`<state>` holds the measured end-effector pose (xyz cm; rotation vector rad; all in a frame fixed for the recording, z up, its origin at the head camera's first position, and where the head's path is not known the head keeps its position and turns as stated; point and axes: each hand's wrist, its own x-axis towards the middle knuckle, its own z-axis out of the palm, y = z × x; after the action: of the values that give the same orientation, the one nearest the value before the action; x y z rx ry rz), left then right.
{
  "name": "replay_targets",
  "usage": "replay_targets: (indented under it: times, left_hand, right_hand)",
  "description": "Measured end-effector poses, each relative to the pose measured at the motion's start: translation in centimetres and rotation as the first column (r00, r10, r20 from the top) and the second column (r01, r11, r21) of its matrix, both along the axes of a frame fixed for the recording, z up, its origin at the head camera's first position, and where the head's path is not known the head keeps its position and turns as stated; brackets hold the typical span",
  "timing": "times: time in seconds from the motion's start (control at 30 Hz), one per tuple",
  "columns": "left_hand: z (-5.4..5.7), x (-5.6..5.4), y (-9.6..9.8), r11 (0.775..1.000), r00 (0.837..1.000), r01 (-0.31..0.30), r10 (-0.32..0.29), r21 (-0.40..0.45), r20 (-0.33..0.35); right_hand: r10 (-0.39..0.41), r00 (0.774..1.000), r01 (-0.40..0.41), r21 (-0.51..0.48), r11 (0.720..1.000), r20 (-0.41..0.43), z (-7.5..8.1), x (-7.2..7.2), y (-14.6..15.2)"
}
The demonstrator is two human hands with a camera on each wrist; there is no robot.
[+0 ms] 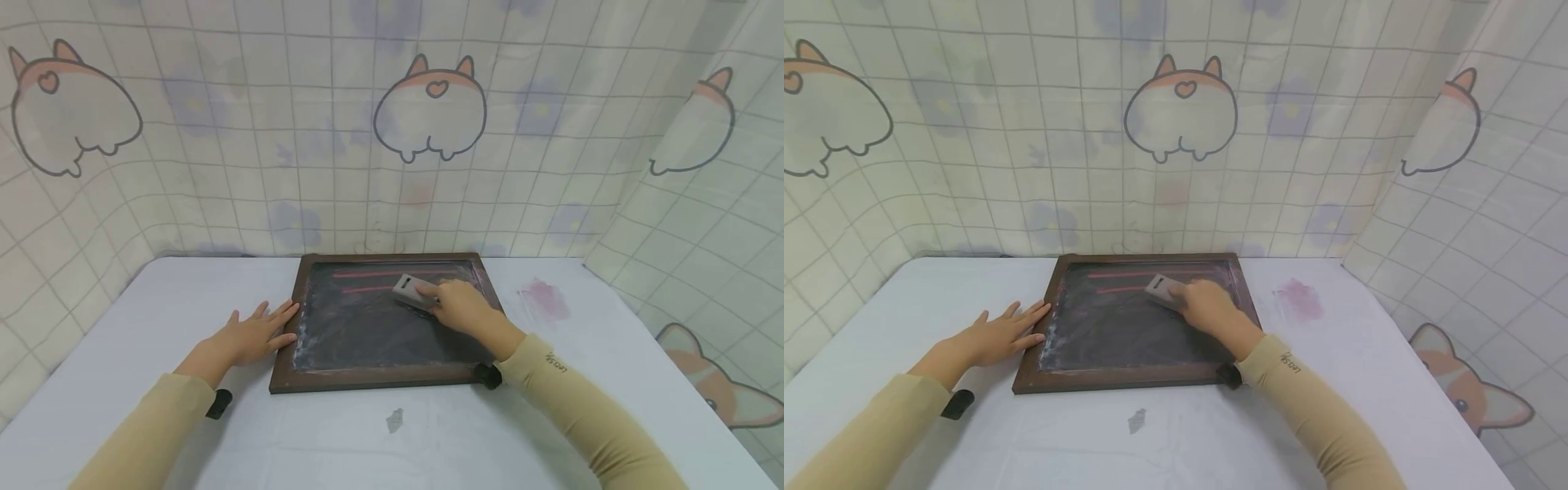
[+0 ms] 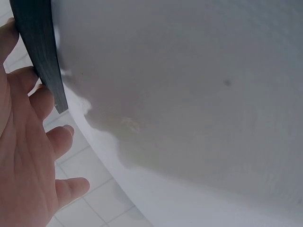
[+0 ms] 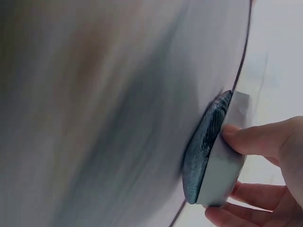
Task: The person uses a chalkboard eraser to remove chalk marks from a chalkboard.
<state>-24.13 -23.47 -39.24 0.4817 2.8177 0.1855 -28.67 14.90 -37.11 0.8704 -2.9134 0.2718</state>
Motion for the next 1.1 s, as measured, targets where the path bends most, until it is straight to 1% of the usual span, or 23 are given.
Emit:
replay_targets:
  times: [0.07, 0.1, 0.17, 0.23, 0.3, 0.4, 0.47, 0.53, 0.63, 0.7, 0.8, 0.87, 0.97, 1.03, 1.1]
  left_hand:
    - [0.0, 0.0, 0.0, 1.0, 1.0, -0.001, 0.001, 0.001, 0.0]
    - [0.1, 0.1, 0.0, 1.0, 1.0, -0.002, 0.002, 0.002, 0.001]
    - [0.2, 0.1, 0.0, 1.0, 1.0, -0.004, 0.004, 0.003, 0.002]
    - [0.2, 0.1, 0.0, 1.0, 1.0, -0.002, 0.002, 0.005, -0.001]
    - [0.3, 0.1, 0.1, 1.0, 1.0, -0.001, 0.001, 0.003, -0.004]
    - [0.3, 0.1, 0.2, 1.0, 1.0, 0.001, -0.001, 0.0, -0.004]
    - [0.4, 0.2, 0.3, 1.0, 1.0, 0.002, -0.002, -0.001, -0.004]
    - [0.4, 0.2, 0.3, 1.0, 1.0, 0.003, -0.003, 0.003, -0.003]
    - [0.4, 0.2, 0.3, 1.0, 1.0, 0.005, -0.005, 0.007, -0.006]
    - [0.4, 0.2, 0.2, 1.0, 1.0, 0.003, -0.003, 0.011, -0.007]
    - [0.3, 0.2, 0.1, 1.0, 1.0, 0.002, -0.002, 0.014, -0.01]
    - [0.2, 0.2, 0.0, 1.0, 1.0, 0.003, -0.003, 0.016, -0.01]
    - [0.1, 0.3, -0.1, 1.0, 1.0, 0.006, -0.006, 0.015, -0.013]
    - [0.0, 0.2, -0.1, 1.0, 1.0, 0.009, -0.009, 0.016, -0.014]
    - [-0.1, 0.1, -0.1, 1.0, 1.0, 0.012, -0.012, 0.016, -0.017]
  right_hand:
    - [0.084, 0.996, -0.084, 0.011, 0.996, -0.037, -0.1, 1.4, -2.0]
    - [0.132, 0.99, -0.131, 0.016, 0.991, -0.059, -0.1, 2.1, -2.9]
    - [0.231, 0.968, -0.229, 0.031, 0.973, -0.102, -0.3, 3.5, -4.5]
    - [0.309, 0.943, -0.304, 0.058, 0.951, -0.12, -0.2, 5.0, -5.7]
    - [0.357, 0.924, -0.348, 0.091, 0.933, -0.136, -0.2, 5.9, -6.5]
    - [0.367, 0.922, -0.355, 0.114, 0.928, -0.121, 0.0, 6.5, -6.9]
    - [0.353, 0.926, -0.34, 0.111, 0.934, -0.131, 0.0, 6.2, -6.5]
    - [0.324, 0.934, -0.313, 0.095, 0.945, -0.147, -0.1, 5.5, -5.7]
    - [0.255, 0.954, -0.249, 0.055, 0.967, -0.159, -0.4, 3.9, -3.6]
    - [0.19, 0.97, -0.186, 0.04, 0.982, -0.154, -0.6, 2.7, -1.8]
    - [0.08, 0.991, -0.079, 0.017, 0.997, -0.111, -0.5, 1.1, 1.0]
    - [0.009, 0.997, -0.008, 0.005, 1.0, -0.078, -0.4, 0.2, 2.8]
    - [-0.086, 0.996, 0.086, -0.027, 0.996, -0.006, -0.5, -0.6, 4.9]
    - [-0.124, 0.991, 0.126, -0.051, 0.991, 0.041, -0.6, -1.0, 5.7]
    - [-0.141, 0.987, 0.146, -0.068, 0.987, 0.084, -0.7, -1.1, 6.0]
